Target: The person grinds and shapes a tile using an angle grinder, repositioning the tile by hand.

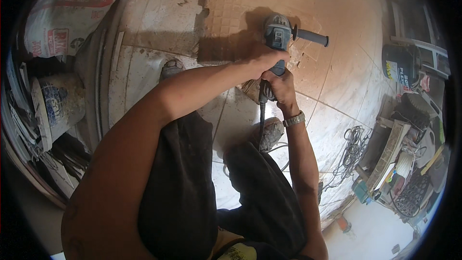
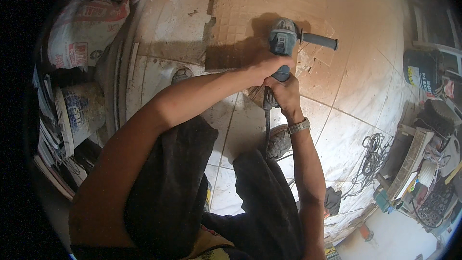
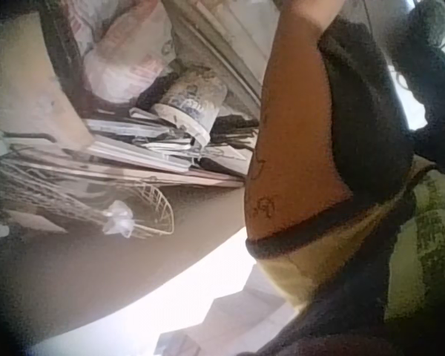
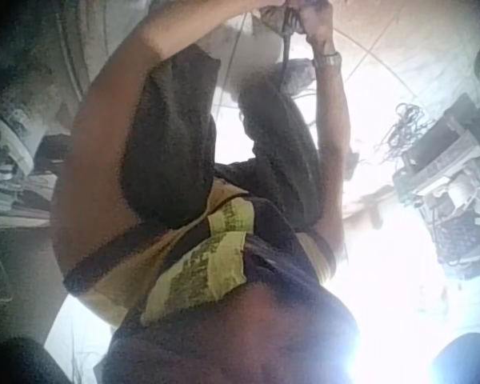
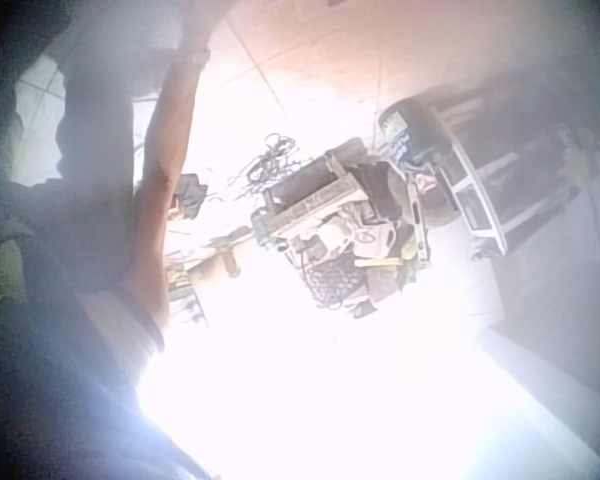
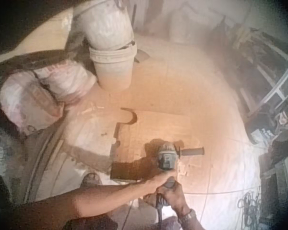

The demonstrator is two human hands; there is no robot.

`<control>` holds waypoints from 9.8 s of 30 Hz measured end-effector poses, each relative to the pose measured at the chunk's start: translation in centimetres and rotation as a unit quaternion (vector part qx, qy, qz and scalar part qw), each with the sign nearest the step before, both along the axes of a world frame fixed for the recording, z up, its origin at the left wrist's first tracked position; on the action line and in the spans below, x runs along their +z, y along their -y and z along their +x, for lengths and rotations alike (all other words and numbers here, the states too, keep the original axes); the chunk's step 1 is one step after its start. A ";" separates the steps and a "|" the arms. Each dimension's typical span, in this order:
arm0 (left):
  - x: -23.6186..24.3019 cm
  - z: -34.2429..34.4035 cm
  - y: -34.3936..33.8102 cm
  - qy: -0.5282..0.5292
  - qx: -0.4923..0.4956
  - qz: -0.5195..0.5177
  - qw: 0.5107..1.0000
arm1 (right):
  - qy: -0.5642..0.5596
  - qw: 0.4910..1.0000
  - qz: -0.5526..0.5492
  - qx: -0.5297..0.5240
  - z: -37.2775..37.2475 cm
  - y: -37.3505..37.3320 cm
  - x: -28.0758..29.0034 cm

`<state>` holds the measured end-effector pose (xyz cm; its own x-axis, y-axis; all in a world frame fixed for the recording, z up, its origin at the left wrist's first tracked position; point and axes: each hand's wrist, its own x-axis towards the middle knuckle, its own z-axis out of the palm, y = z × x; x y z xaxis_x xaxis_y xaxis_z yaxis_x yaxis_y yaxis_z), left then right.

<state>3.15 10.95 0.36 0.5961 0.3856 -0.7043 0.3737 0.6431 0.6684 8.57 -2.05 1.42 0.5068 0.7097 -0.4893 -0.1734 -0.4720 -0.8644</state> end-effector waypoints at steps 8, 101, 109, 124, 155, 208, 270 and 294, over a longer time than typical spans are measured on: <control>0.7 -1.8 1.4 0.006 -0.005 -0.020 1.000 | -0.011 0.999 -0.037 0.036 -0.7 2.0 -0.8; -0.7 -6.1 4.8 -0.015 0.098 0.024 0.995 | -0.017 0.996 -0.016 0.088 -3.7 4.1 -1.1; 0.3 -4.2 4.6 0.022 0.007 0.009 1.000 | 0.007 0.998 -0.043 0.051 -2.9 4.4 0.7; -0.6 -6.0 4.6 -0.028 0.061 0.046 0.997 | 0.010 0.995 -0.003 0.097 -3.9 3.8 0.5; -0.7 -5.7 5.2 -0.048 0.023 0.031 0.998 | 0.000 0.997 -0.040 0.069 -4.2 5.2 0.1; -0.3 -4.0 2.3 -0.042 0.014 -0.030 0.999 | -0.023 0.996 -0.032 0.076 -2.1 2.4 -0.5; 0.3 -2.3 -1.8 0.023 0.100 -0.046 0.994 | -0.022 0.996 -0.017 0.082 -0.2 -2.8 0.0; -0.9 -0.8 -0.2 0.037 0.016 -0.037 0.999 | -0.037 0.999 -0.036 -0.004 -0.3 -0.3 -0.4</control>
<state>2.32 11.15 -0.50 0.6352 0.3542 -0.6863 0.3039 0.7023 0.6438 8.30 -1.71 1.06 0.4732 0.6666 -0.5760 -0.2403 -0.5313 -0.8124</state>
